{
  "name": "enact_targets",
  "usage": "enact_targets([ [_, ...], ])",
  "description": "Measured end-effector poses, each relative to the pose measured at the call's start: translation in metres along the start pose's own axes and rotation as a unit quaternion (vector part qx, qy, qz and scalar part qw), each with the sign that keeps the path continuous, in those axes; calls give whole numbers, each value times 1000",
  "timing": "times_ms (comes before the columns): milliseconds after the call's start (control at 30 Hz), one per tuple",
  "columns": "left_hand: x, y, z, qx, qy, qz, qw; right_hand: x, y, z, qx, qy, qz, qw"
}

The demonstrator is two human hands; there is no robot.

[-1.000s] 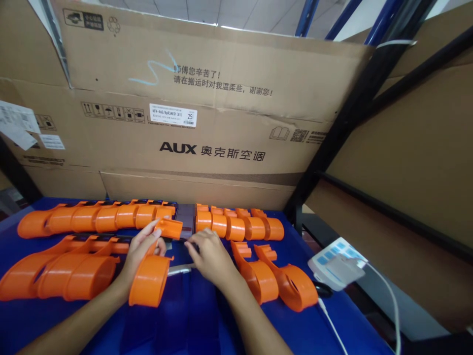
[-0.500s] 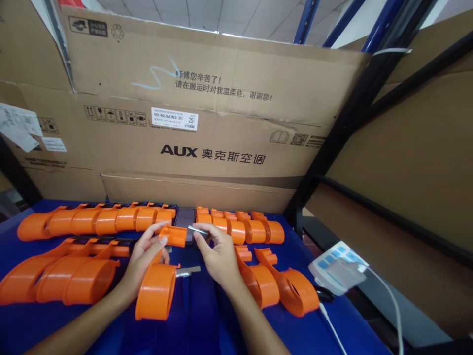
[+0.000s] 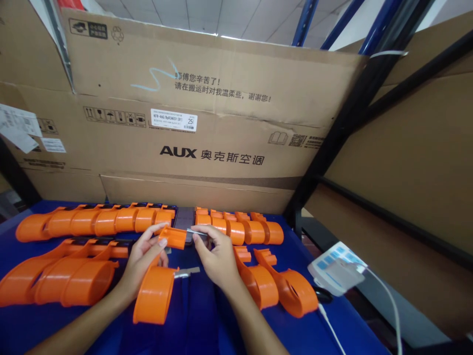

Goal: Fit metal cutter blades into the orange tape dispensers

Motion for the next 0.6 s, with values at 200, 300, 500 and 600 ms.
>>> enact_targets([
  [200,3,1,-2,9,-11,5,1000,-1,1,7,-13,26,-1,1000],
  [300,4,1,5,-7,-15,19,1000,1,0,12,-24,23,14,999],
  [500,2,-1,11,-16,-24,19,999,0,0,8,-4,10,-2,1000],
  [600,-3,-2,7,-1,-18,-11,1000,-8,0,0,15,-28,-52,998],
])
Point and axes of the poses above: each hand's wrist, its own y-axis away from the middle knuckle, its own x-axis out of the palm, z = x × y, the point moved 9 cm from there along -y, towards the middle knuckle, and after that the axes turned 3 degrees about z, right-handed, at the moved point
